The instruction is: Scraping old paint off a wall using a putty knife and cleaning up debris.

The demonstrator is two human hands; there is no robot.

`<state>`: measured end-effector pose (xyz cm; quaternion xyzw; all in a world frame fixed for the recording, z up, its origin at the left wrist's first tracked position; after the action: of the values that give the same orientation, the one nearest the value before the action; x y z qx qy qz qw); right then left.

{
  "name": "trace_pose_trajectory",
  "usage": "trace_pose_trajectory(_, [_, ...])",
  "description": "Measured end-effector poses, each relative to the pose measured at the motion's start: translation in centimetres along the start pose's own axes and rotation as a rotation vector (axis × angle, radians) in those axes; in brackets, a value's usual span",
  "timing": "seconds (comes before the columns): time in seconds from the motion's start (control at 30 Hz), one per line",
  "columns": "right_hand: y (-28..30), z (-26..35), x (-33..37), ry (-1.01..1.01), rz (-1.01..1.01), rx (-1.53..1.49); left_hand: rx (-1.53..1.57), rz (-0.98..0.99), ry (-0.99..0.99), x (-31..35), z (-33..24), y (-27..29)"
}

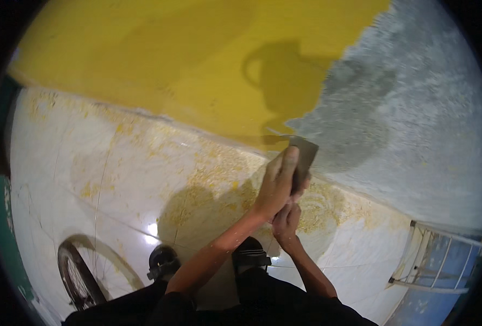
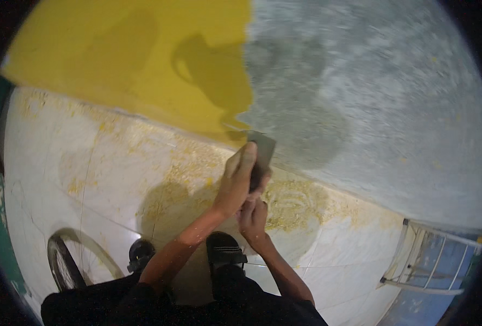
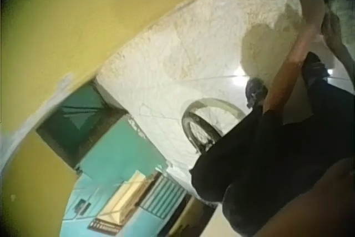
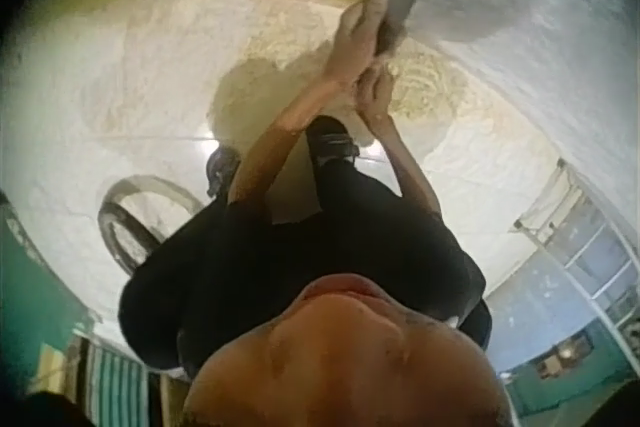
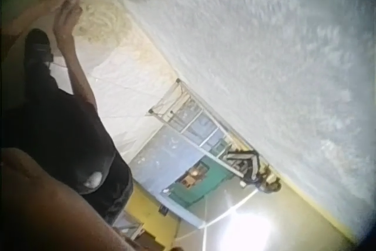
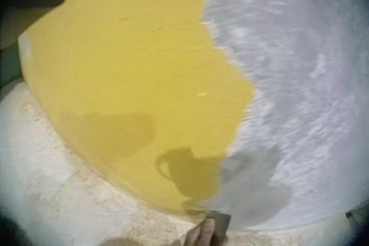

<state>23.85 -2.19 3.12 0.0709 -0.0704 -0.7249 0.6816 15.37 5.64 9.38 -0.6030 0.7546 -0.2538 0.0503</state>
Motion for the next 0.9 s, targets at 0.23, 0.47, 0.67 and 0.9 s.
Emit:
trace_pose_trajectory(0.23, [-1.3,-0.2,1.0,-0.091,-0.126,-0.147,0.021,0.056,-0.090,0.5,-1.2,0.8])
trace_pose_trajectory(0.47, [-4.9,-2.5,1.1,0.003,-0.203,-0.381,-0.133,0.041,-0.079,0.5,-1.8,2.0])
trace_pose_trajectory(0.67, [-4.8,-0.5,-1.4,0.324,-0.356,-0.208,-0.127,0.123,-0.219,0.3,-4.3,1.5])
trace_pose_trajectory(0.9, [-0.4,1.3,-3.1,0.252,0.111,-0.042,-0.188,0.081,-0.536,0.8,-8.1,-3.4])
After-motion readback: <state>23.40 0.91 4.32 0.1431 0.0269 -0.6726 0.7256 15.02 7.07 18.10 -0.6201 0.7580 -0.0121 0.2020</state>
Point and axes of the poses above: each hand's wrist, its own x-axis away from the middle knuckle, its own y-axis out of the back of the hand, z = x × y, the point moved 2 cm from there along -x, towards the middle knuckle, and after that the axes turned 13 degrees about -x, right-handed, at the moved point
